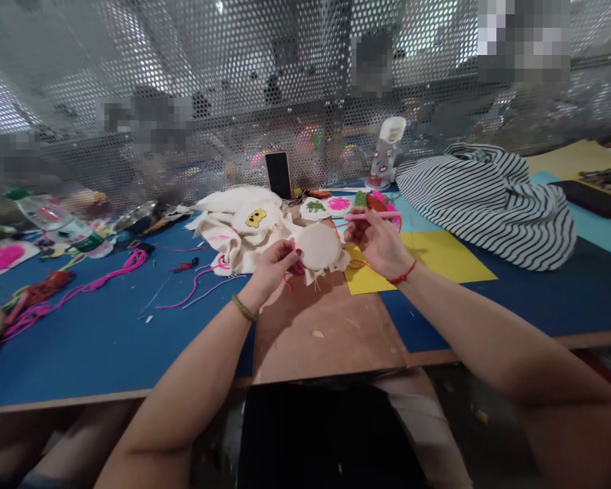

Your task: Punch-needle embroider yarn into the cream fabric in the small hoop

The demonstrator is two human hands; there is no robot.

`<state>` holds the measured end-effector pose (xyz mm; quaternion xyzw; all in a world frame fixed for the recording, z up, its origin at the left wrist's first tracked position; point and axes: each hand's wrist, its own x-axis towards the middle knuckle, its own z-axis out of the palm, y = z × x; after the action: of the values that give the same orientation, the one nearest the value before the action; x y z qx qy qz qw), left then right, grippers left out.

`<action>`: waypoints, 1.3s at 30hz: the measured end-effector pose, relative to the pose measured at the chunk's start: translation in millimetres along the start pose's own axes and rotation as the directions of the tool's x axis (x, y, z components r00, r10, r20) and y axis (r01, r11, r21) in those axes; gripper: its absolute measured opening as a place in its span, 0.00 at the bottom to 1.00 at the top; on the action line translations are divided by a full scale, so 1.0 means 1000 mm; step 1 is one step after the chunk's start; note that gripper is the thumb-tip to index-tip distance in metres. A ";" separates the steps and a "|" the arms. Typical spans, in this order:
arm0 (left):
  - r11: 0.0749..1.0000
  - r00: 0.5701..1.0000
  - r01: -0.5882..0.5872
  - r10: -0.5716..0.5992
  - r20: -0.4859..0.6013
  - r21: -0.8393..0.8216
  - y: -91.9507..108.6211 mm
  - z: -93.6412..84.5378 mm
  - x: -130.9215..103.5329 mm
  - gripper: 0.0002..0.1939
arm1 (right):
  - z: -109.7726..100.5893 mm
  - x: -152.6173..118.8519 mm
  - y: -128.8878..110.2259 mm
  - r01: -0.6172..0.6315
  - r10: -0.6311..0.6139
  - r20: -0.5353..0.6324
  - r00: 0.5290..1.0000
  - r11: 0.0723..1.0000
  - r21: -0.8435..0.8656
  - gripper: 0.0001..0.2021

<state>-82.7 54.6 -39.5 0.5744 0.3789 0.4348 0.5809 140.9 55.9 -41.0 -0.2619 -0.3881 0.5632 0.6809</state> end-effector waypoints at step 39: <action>0.995 0.999 0.013 -0.017 -0.037 -0.098 -0.001 0.001 -0.001 0.21 | -0.004 -0.001 0.008 -0.042 0.049 0.061 0.997 0.993 -0.109 0.13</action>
<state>-81.8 53.2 -40.9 0.5341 0.3724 0.4592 0.6043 139.9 57.2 -50.2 -0.2890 -0.4333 0.5650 0.6400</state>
